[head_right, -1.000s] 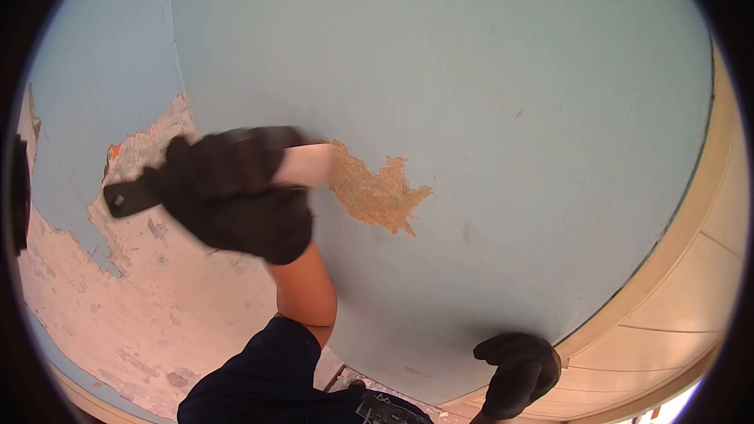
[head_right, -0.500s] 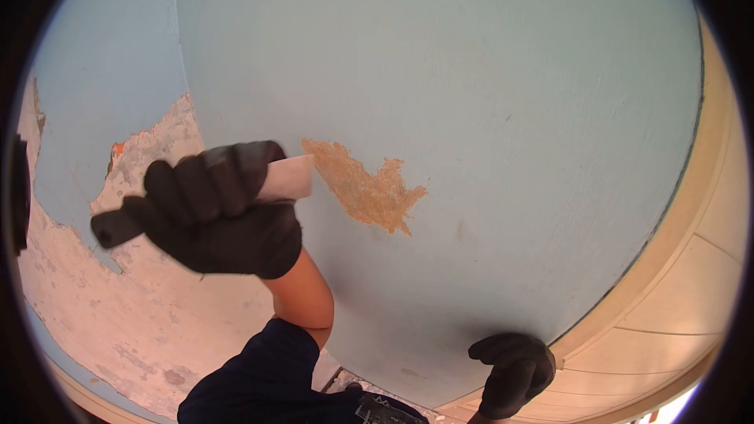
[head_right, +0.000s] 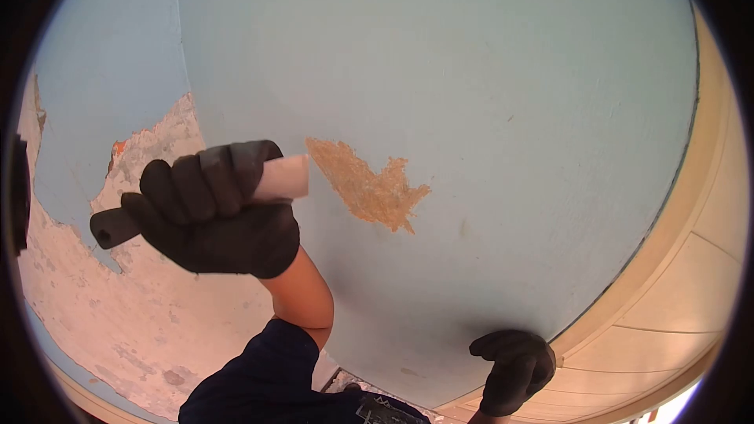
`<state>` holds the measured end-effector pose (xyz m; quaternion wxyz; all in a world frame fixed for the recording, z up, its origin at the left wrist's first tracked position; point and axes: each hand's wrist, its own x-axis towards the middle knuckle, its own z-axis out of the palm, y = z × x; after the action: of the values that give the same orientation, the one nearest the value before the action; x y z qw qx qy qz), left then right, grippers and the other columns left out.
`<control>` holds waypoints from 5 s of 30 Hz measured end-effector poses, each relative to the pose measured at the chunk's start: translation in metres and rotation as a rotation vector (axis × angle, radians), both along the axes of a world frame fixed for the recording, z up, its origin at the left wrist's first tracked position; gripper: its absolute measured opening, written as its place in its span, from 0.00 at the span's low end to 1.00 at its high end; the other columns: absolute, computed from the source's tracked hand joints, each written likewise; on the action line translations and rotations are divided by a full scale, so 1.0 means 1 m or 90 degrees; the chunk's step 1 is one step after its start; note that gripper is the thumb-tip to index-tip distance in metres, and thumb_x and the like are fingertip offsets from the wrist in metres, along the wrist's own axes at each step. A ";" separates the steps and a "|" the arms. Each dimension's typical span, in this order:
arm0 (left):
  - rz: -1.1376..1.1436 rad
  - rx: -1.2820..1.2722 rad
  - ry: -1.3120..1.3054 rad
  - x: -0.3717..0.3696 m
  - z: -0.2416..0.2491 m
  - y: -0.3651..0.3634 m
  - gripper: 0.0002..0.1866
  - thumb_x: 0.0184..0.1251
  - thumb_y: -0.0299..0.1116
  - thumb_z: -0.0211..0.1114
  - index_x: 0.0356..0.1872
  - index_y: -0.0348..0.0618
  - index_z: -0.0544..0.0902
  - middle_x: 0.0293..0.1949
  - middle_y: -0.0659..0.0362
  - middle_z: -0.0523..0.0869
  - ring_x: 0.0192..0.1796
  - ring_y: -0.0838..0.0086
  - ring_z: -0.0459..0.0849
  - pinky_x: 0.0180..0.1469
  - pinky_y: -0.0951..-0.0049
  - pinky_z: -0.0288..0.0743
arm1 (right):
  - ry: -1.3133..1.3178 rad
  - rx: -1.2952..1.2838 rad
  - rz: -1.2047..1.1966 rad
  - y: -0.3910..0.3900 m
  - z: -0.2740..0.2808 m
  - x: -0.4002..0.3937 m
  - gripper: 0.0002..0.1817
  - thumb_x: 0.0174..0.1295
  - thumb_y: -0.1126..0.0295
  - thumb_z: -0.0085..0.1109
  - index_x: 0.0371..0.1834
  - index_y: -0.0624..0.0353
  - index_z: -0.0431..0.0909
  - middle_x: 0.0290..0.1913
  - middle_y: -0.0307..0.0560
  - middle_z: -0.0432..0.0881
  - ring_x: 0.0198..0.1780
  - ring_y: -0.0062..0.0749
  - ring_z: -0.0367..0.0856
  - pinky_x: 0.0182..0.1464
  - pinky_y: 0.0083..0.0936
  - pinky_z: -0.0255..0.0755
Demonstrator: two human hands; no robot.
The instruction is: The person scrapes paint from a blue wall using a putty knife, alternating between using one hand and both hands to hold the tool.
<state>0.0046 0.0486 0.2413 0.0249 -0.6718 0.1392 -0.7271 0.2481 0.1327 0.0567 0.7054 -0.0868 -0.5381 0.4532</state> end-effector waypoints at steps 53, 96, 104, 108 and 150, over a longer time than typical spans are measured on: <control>-0.038 -0.503 0.078 0.079 -0.146 -0.006 0.04 0.68 0.20 0.59 0.34 0.40 0.74 0.28 0.58 0.76 0.26 0.73 0.75 0.27 0.73 0.67 | -0.013 -0.004 0.127 -0.005 -0.007 0.009 0.13 0.74 0.67 0.49 0.32 0.62 0.73 0.29 0.53 0.81 0.31 0.43 0.81 0.33 0.35 0.76; 0.620 -0.917 0.434 0.094 -0.412 -0.123 0.17 0.69 0.26 0.53 0.57 0.32 0.70 0.37 0.46 0.77 0.39 0.50 0.82 0.38 0.54 0.78 | -0.692 -0.506 0.766 -0.048 -0.320 0.048 0.44 0.70 0.34 0.43 0.82 0.48 0.52 0.79 0.43 0.62 0.79 0.36 0.60 0.75 0.47 0.57; 0.608 -0.807 0.315 0.095 -0.271 -0.093 0.24 0.68 0.32 0.64 0.64 0.36 0.74 0.44 0.44 0.84 0.41 0.49 0.86 0.41 0.54 0.81 | -0.163 -0.190 0.397 -0.077 -0.075 -0.020 0.24 0.74 0.54 0.57 0.54 0.68 0.78 0.55 0.60 0.85 0.53 0.42 0.85 0.62 0.41 0.75; 0.621 -0.750 0.120 0.058 -0.214 -0.092 0.30 0.57 0.32 0.75 0.61 0.36 0.76 0.57 0.47 0.83 0.59 0.54 0.84 0.60 0.58 0.78 | 0.236 -0.121 0.490 -0.065 0.028 -0.024 0.16 0.75 0.54 0.51 0.36 0.54 0.70 0.22 0.43 0.71 0.25 0.31 0.74 0.37 0.39 0.77; 1.007 -0.692 0.199 -0.052 -0.295 -0.042 0.75 0.49 0.66 0.77 0.77 0.27 0.33 0.71 0.15 0.23 0.75 0.21 0.22 0.70 0.21 0.25 | -0.832 0.343 -1.452 -0.125 0.172 -0.095 0.04 0.48 0.63 0.55 0.21 0.47 0.73 0.20 0.37 0.65 0.24 0.32 0.71 0.33 0.31 0.66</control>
<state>-0.0476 0.0064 -0.0534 0.1739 -0.5798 -0.7057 -0.3681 0.1529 0.0072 0.2290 0.2973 -0.5421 -0.4737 -0.6271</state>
